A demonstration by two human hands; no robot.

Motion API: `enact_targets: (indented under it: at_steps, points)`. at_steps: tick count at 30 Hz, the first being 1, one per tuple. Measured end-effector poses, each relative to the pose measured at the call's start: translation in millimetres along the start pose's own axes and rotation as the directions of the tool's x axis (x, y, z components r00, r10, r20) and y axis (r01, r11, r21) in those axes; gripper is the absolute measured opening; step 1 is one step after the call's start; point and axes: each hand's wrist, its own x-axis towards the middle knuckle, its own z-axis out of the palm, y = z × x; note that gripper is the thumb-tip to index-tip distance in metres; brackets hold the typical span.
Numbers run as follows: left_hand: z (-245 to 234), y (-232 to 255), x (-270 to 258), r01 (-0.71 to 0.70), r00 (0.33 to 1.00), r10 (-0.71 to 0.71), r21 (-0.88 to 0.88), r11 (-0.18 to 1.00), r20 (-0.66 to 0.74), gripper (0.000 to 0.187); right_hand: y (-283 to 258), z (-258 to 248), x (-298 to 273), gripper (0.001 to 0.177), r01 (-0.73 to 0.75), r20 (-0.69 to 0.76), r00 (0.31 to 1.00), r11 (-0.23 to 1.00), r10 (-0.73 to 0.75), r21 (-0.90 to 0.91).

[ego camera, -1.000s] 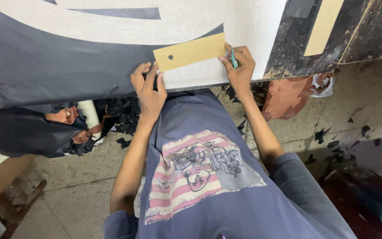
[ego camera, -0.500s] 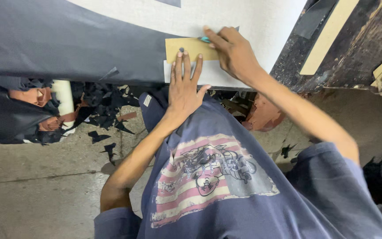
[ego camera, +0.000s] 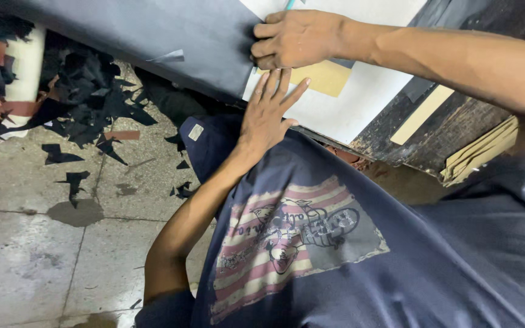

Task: The person uses a light blue utility knife to cut a large sheet of dark gray fabric on a white worktable. They repeatedly position a tan cardboard template on the fabric, trace around it, and cut out the shape. Cut pieces are set aside on the table.

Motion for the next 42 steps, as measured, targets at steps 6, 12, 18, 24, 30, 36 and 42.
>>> enact_targets:
  at_steps: [6,12,18,24,30,36,42]
  points:
    - [-6.0,2.7,0.5,0.030,1.000,-0.030,0.035,0.999,0.005,0.102,14.1,-5.8,-47.3,0.044,-0.297,-0.193,0.942,0.950,0.274,-0.101]
    - [-2.8,3.2,3.3,0.015,1.000,-0.017,0.081,0.997,0.020,0.092,-84.2,25.5,-42.8,0.028,-0.523,-0.270,0.357,0.431,0.894,0.735]
    - [5.3,0.6,7.0,0.036,0.986,-0.041,0.032,0.999,0.160,0.069,-97.5,46.6,-2.5,0.025,-0.532,-0.343,0.158,0.373,0.926,0.760]
    - [5.6,-0.7,6.0,0.046,0.992,-0.039,-0.050,0.998,0.121,0.068,-98.4,43.6,2.1,0.038,-0.550,-0.230,0.183,0.293,0.956,0.782]
    - [-7.6,3.5,6.1,0.038,0.985,-0.045,0.044,0.998,0.165,0.069,-117.7,70.6,-7.2,0.044,-0.613,-0.303,0.215,0.370,0.928,0.698]
    - [-30.0,18.5,13.0,-0.019,0.988,-0.008,0.173,0.985,0.155,0.082,-202.8,94.1,-131.0,0.056,-0.811,-0.238,0.101,0.219,0.966,0.543]
    - [-57.1,0.0,37.2,-0.095,0.989,0.091,0.030,0.995,0.112,0.080,-237.3,94.2,-119.1,0.019,-0.555,-0.170,-0.406,-0.095,0.898,0.826]
